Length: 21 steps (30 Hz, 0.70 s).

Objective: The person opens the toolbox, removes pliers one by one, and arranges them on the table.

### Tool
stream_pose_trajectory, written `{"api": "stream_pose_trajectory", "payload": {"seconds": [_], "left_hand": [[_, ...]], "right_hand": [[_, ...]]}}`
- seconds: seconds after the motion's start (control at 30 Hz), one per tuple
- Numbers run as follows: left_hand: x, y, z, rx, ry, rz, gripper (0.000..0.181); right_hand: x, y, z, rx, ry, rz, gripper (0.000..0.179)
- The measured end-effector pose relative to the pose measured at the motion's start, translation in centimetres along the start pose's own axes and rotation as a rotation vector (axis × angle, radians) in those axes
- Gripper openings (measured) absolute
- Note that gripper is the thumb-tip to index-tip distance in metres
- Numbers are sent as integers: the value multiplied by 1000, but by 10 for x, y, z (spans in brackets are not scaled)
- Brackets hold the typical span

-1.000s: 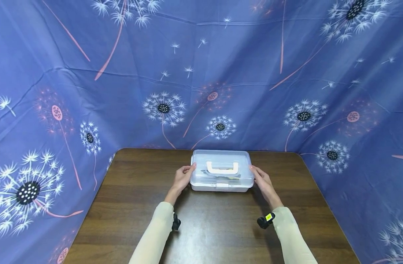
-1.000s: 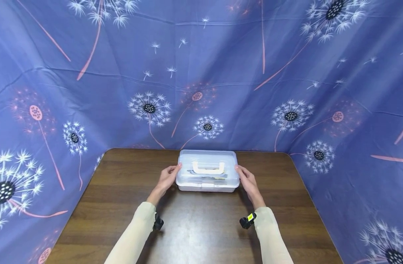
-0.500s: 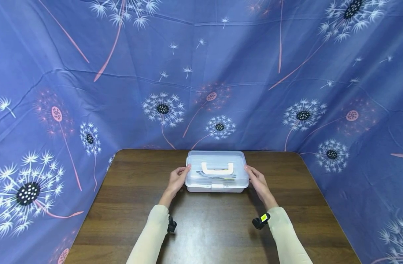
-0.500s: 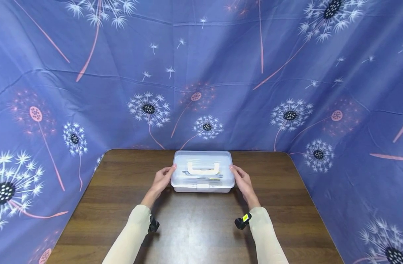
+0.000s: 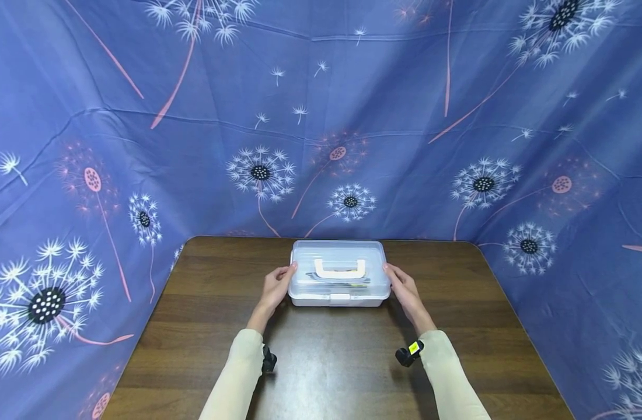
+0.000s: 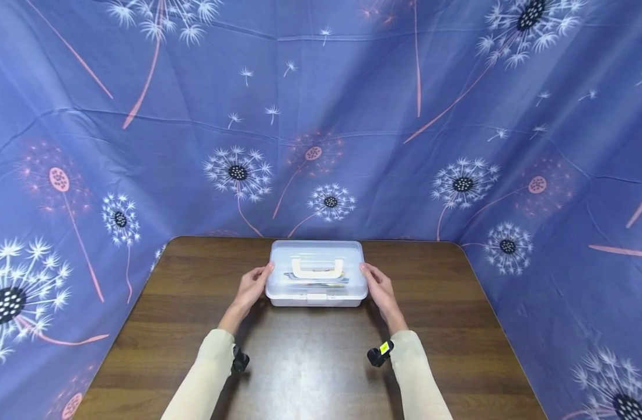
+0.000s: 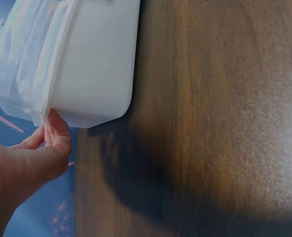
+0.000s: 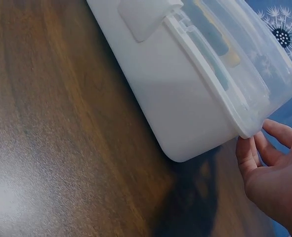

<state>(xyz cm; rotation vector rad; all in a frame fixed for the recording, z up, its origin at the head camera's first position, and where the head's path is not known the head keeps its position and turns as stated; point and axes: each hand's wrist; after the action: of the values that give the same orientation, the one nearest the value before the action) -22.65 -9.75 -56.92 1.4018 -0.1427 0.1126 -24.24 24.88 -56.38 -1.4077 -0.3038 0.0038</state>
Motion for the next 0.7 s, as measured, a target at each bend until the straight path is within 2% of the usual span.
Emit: {"api": "stream_pose_trajectory", "payload": {"seconds": [0.2,0.7], "left_hand": [[3,-6,2,8,16,3,62],[18,-8,5,63,37,15,63]], "right_hand": [[4,0,-5,-19,-28,-4,72],[12,7,-14,1,2,-26,77]]}}
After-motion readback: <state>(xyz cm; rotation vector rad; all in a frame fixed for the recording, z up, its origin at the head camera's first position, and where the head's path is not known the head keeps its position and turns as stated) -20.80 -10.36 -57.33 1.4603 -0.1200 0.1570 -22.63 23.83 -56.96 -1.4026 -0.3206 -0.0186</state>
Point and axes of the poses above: each hand's wrist, its own x-axis away from the middle knuckle, its own z-axis out of the back of the hand, y = z × x, and after that the axes turned 12 degrees about -y, right-handed
